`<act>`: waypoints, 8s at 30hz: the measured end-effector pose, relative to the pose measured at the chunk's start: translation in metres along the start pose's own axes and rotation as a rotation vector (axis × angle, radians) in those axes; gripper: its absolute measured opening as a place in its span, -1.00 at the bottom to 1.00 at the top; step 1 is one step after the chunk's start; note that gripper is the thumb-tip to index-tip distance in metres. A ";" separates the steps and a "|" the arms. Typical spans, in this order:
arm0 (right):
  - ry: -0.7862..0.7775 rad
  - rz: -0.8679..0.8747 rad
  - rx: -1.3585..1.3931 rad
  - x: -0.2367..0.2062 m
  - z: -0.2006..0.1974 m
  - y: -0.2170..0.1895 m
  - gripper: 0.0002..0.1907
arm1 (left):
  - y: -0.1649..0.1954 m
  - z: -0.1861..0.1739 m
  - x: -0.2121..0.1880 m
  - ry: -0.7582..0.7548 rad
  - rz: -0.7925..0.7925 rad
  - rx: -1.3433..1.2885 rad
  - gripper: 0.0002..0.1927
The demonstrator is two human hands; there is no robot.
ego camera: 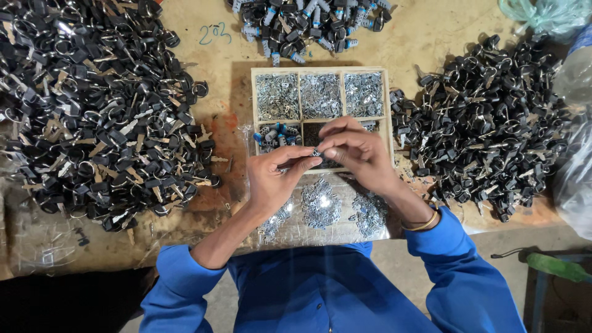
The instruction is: The person sits at a workbench assembling padlock lock cylinders by hand. They pick small metal pins and springs from a compartment tray, insert the components into a blue-capped cylinder body held in their hands, then place the finished cylinder onto a pile on the table and reach for the next part, repeating the cycle.
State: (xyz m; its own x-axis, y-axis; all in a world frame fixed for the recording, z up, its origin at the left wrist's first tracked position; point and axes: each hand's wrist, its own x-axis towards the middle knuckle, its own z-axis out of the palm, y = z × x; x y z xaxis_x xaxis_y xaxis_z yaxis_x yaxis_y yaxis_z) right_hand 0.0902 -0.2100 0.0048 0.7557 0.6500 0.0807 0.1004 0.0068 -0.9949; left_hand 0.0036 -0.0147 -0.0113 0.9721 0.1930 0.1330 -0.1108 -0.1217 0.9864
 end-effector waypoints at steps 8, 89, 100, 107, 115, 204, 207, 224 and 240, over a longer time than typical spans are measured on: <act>-0.049 0.001 -0.010 -0.003 0.003 0.006 -0.83 | 0.000 0.001 0.000 0.002 0.030 -0.023 -0.84; 0.054 -0.123 -0.444 0.005 0.001 -0.025 -0.85 | 0.005 0.002 0.001 0.033 0.023 0.075 -0.83; 0.015 -0.253 -0.720 0.001 0.003 -0.029 -0.83 | 0.005 0.002 0.000 0.034 0.069 0.105 -0.82; 0.044 -0.217 -0.696 -0.002 0.003 -0.031 -0.83 | 0.005 0.001 0.000 0.032 0.091 0.123 -0.83; 0.022 -0.201 -0.676 0.000 0.003 -0.028 -0.83 | 0.004 0.002 -0.001 0.030 0.055 0.089 -0.83; 0.046 -0.095 -0.537 -0.006 0.005 -0.020 -0.82 | 0.000 0.000 0.002 -0.018 0.106 0.059 -0.85; -0.011 -0.173 -0.598 -0.005 0.000 -0.026 -0.66 | 0.000 -0.001 0.002 -0.015 0.108 0.070 -0.85; 0.038 -0.106 -1.370 -0.075 -0.011 -0.033 -0.76 | 0.020 -0.006 -0.002 -0.029 0.044 -0.083 -0.85; 0.159 -0.140 -1.058 -0.143 0.044 -0.014 -0.67 | 0.013 -0.010 -0.157 0.059 -0.188 -0.219 -0.83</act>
State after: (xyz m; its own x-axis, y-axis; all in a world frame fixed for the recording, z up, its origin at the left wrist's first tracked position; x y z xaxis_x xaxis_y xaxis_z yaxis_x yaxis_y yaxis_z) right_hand -0.0481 -0.2699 0.0047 0.7618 0.5876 0.2726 0.6432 -0.6365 -0.4256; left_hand -0.1524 -0.0370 -0.0186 0.9667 0.2499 -0.0545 0.0216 0.1328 0.9909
